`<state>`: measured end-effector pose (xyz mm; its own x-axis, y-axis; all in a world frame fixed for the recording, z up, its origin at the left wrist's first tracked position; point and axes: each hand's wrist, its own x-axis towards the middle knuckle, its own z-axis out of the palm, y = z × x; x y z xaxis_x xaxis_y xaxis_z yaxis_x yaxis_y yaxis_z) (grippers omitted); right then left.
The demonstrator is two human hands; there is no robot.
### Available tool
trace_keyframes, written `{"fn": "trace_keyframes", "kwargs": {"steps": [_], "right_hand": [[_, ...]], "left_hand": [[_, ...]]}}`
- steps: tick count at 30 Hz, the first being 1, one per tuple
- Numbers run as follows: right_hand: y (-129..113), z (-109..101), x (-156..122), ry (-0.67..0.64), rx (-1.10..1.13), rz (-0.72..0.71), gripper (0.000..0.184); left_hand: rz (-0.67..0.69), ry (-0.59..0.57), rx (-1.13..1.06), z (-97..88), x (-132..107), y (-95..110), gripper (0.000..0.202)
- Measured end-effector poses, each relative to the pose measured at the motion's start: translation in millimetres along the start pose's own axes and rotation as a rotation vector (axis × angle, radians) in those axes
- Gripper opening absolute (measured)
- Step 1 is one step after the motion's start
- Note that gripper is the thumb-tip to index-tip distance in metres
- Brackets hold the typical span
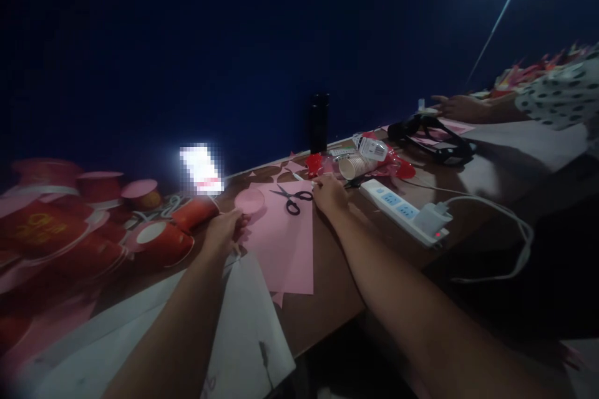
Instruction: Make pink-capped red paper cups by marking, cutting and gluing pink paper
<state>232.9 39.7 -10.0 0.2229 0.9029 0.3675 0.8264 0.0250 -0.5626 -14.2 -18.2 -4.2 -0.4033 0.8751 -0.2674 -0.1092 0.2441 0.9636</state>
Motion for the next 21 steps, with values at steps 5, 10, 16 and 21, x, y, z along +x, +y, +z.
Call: {"fn": "trace_keyframes", "kwargs": {"steps": [5,10,16,21], "right_hand": [[-1,5,0,-0.050,-0.091,0.000,0.028],[-1,5,1,0.003,-0.080,0.047,0.030],[5,2,6,0.049,-0.146,-0.010,0.036],[7,1,7,0.011,-0.199,-0.003,0.033]], "left_hand": [[-0.024,-0.023,0.039,1.4,-1,2,0.012],[0.011,-0.046,0.079,3.5,1,-2,0.012],[0.073,-0.033,0.139,6.0,-3,-3,0.021],[0.264,0.080,0.439,0.6,-12,4,0.044]]}}
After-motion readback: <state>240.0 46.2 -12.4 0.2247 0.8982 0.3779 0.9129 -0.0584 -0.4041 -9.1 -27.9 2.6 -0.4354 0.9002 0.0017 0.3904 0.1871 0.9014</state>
